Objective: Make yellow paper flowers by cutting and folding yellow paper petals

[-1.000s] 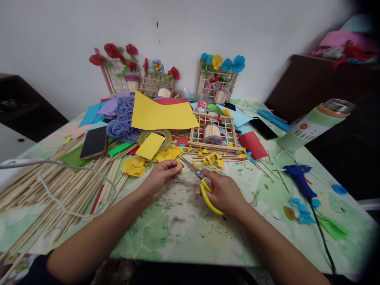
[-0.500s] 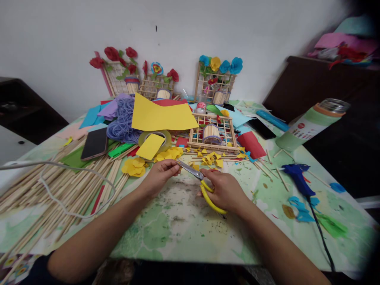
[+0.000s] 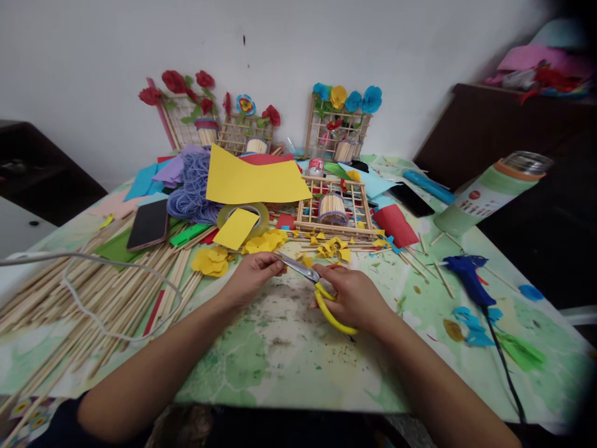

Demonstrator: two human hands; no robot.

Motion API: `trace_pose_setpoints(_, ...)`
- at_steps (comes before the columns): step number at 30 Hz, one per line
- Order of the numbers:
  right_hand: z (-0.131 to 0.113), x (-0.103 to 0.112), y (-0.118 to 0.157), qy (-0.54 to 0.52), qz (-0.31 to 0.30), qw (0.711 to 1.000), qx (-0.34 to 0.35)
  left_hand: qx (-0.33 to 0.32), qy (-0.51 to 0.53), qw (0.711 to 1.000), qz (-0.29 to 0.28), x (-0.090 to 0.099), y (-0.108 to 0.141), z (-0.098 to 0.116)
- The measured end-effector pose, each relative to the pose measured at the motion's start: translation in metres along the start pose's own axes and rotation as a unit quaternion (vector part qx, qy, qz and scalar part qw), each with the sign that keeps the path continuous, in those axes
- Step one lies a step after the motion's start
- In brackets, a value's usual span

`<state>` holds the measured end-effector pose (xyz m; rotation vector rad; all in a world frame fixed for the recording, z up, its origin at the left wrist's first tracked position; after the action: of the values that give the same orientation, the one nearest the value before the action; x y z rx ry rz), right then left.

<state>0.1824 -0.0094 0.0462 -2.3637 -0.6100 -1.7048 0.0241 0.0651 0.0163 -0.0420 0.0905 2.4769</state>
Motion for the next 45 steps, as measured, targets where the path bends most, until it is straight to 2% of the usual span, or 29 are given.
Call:
trace_pose_setpoints(8,-0.002,0.001,0.001,-0.021,0.009,1.000,0.005,-0.011,0.052,0.999,0.005,-0.001,0.001,-0.001)
trace_pose_setpoints(16,-0.004,0.002,0.003,-0.026,0.015,1.000,0.003,-0.001,0.055,0.998,-0.004,-0.004,0.002,-0.001)
trace_pose_setpoints(20,0.007,0.002,0.002,-0.081,0.027,0.995,-0.048,0.003,0.069,0.998,0.001,-0.007,0.003,-0.004)
trace_pose_setpoints(23,0.022,0.002,0.002,-0.127,0.052,0.985,-0.102,0.023,0.141,0.989,0.023,-0.005,0.003,-0.012)
trace_pose_setpoints(25,0.027,0.003,0.002,-0.144,0.071,0.980,-0.114,0.040,0.178,0.983,0.029,-0.005,0.003,-0.016)
trace_pose_setpoints(28,0.029,0.003,0.002,-0.148,0.079,0.979,-0.117,0.054,0.191,0.980,0.034,-0.004,0.004,-0.016)
trace_pose_setpoints(33,0.021,-0.002,0.001,-0.115,0.052,0.985,-0.116,0.057,0.224,0.972,0.044,-0.004,0.006,-0.012)
trace_pose_setpoints(40,0.009,-0.005,0.000,-0.094,0.035,0.991,-0.086,-0.014,0.255,0.964,0.075,0.003,0.004,-0.009)
trace_pose_setpoints(45,0.005,-0.005,0.001,-0.080,0.035,0.994,-0.072,-0.012,0.287,0.954,0.087,0.003,0.006,-0.010)
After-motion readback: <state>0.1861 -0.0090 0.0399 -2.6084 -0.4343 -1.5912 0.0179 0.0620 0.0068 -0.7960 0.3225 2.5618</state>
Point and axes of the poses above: each hand's wrist, its own y-axis away from the middle knuckle, its own x-axis out of the back of the hand, z = x × y, the point moved 8 cm from there along -y, towards the middle knuckle, and after that the axes turned 15 degrees about -z, right-handed, at the moved point
